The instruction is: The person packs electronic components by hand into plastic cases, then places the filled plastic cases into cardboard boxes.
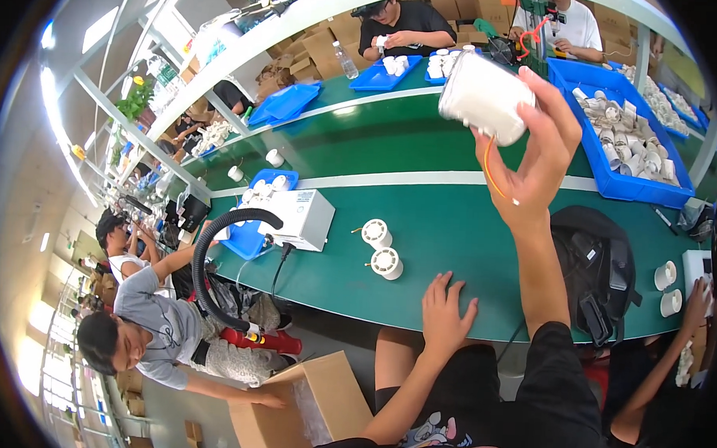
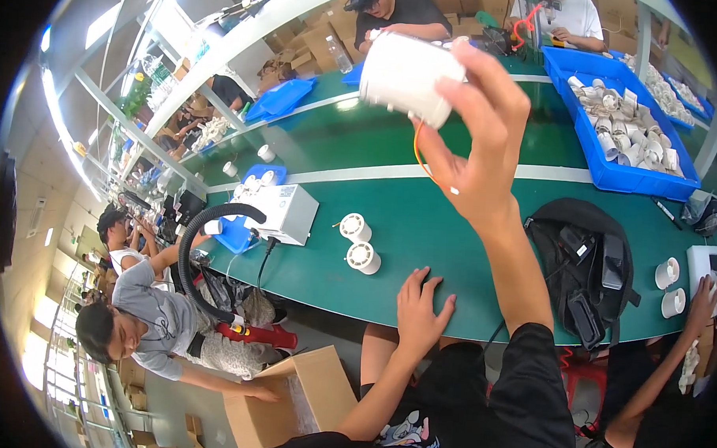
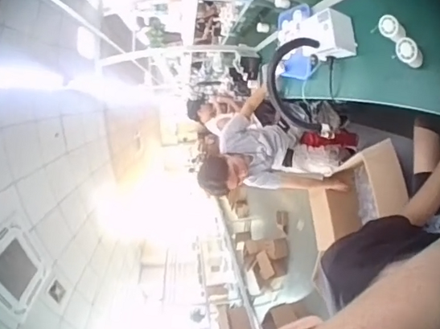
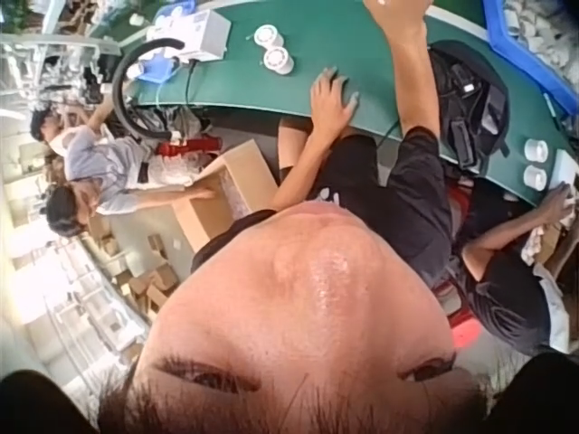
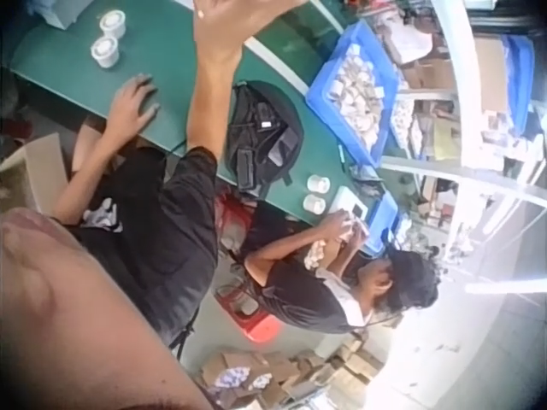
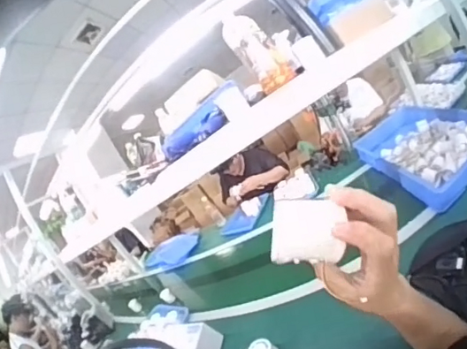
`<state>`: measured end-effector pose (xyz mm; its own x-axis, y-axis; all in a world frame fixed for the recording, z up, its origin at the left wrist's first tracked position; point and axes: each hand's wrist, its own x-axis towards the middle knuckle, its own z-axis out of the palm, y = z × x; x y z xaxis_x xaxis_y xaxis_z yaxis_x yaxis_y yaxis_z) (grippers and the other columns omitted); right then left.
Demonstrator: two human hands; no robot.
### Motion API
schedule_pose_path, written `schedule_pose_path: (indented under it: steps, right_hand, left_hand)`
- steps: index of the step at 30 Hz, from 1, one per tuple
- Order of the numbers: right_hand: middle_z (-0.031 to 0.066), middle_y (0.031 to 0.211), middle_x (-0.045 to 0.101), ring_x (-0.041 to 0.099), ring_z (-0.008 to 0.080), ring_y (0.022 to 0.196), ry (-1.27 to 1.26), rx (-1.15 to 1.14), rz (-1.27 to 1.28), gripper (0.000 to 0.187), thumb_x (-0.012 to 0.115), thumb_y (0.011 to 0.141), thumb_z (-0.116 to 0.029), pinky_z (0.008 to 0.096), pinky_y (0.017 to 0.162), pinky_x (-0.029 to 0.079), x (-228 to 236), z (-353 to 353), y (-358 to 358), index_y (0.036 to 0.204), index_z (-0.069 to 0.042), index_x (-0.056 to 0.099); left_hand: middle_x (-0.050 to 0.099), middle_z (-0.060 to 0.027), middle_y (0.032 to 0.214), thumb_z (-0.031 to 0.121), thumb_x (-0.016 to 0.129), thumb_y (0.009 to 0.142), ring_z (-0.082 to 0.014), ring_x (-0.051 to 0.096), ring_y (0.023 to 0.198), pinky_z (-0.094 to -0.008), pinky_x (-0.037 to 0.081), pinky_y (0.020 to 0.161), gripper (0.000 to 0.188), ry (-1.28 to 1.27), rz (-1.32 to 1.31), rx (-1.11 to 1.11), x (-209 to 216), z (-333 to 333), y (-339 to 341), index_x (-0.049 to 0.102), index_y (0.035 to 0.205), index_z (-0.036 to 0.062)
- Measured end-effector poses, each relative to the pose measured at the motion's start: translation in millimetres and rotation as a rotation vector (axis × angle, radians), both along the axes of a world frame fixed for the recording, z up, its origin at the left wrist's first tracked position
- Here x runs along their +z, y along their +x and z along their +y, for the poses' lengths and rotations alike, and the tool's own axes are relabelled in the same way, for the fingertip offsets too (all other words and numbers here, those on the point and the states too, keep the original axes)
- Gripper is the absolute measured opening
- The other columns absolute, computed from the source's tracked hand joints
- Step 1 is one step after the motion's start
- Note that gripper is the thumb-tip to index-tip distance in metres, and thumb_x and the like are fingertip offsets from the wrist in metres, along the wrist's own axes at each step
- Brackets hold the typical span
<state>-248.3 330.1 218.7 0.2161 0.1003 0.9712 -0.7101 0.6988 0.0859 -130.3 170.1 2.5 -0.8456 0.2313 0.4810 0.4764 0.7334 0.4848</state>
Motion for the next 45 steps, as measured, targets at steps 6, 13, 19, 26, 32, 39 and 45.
schedule_pose_path:
  steps: [6, 13, 19, 26, 32, 39, 45]
  right_hand:
    - [0.0222, 0.132, 0.051, 0.058, 0.0360, 0.113, -0.222, 0.534, -0.061, 0.064, 0.074, 0.076, 0.004, 0.0431, 0.103, 0.044, 2.3, -19.0, 30.3, 0.131, -0.003, 0.042]
    - [0.0225, 0.106, 0.064, 0.063, 0.0287, 0.100, -0.768, 1.738, -0.719, 0.061, 0.046, 0.098, -0.051, 0.0371, 0.084, 0.051, 9.5, 6.2, 17.3, 0.125, 0.003, 0.051]
    - [0.0202, 0.104, 0.062, 0.064, 0.0277, 0.093, -0.825, 1.222, -0.844, 0.051, 0.065, 0.092, -0.037, 0.0385, 0.081, 0.053, -43.8, 39.6, -68.8, 0.121, 0.003, 0.049]
    - [0.0191, 0.112, 0.053, 0.052, 0.0412, 0.101, -0.489, -0.311, -0.789, 0.055, 0.079, 0.074, -0.010, 0.0469, 0.087, 0.045, -145.3, 79.2, -134.8, 0.117, 0.001, 0.047]
    - [0.0165, 0.111, 0.057, 0.053, 0.0401, 0.100, -0.321, -0.533, -0.943, 0.044, 0.078, 0.072, -0.006, 0.0467, 0.084, 0.047, -213.3, 108.9, -149.6, 0.108, -0.003, 0.052]
    - [0.0174, 0.114, 0.061, 0.054, 0.0434, 0.108, -0.265, -0.641, -0.933, 0.046, 0.078, 0.077, -0.025, 0.0490, 0.087, 0.048, -199.0, 100.2, -157.5, 0.108, -0.002, 0.055]
    - [0.0239, 0.098, 0.066, 0.063, 0.0435, 0.097, 0.101, 0.042, -1.048, 0.046, 0.069, 0.085, -0.044, 0.0510, 0.085, 0.051, -97.9, 1.6, -106.8, 0.104, -0.002, 0.064]
  left_hand:
    - [0.049, -0.0189, 0.134, 0.025, 0.071, 0.083, -0.0388, 0.044, 0.129, -0.0479, 0.037, 0.104, 0.042, -0.002, -0.021, -0.007, -0.3, -0.1, 3.4, 0.058, 0.117, 0.0040]
    - [0.051, -0.0188, 0.133, 0.023, 0.072, 0.081, -0.0386, 0.047, 0.126, -0.0477, 0.038, 0.102, 0.041, -0.004, 0.009, 0.001, -3.1, -2.0, -0.6, 0.059, 0.115, 0.0042]
    - [0.050, -0.0188, 0.134, 0.025, 0.070, 0.084, -0.0389, 0.044, 0.129, -0.0488, 0.037, 0.103, 0.041, -0.017, -0.006, -0.007, -1.8, -1.7, -0.6, 0.059, 0.117, 0.0038]
    - [0.051, -0.0190, 0.133, 0.022, 0.072, 0.082, -0.0391, 0.047, 0.126, -0.0476, 0.037, 0.103, 0.040, -0.023, 0.004, -0.008, 0.4, -1.6, 1.2, 0.059, 0.116, 0.0038]
    - [0.051, -0.0188, 0.133, 0.021, 0.072, 0.082, -0.0388, 0.047, 0.127, -0.0473, 0.037, 0.103, 0.040, -0.033, -0.007, 0.000, 1.6, 0.0, 3.1, 0.059, 0.116, 0.0036]
    - [0.052, -0.0186, 0.132, 0.020, 0.072, 0.081, -0.0384, 0.047, 0.126, -0.0471, 0.038, 0.102, 0.039, -0.020, 0.006, 0.013, 0.8, -1.8, -2.6, 0.059, 0.115, 0.0037]
    - [0.052, -0.0188, 0.132, 0.021, 0.072, 0.080, -0.0389, 0.047, 0.126, -0.0473, 0.038, 0.101, 0.041, -0.003, 0.012, 0.012, 2.1, -1.4, -1.1, 0.059, 0.115, 0.0037]
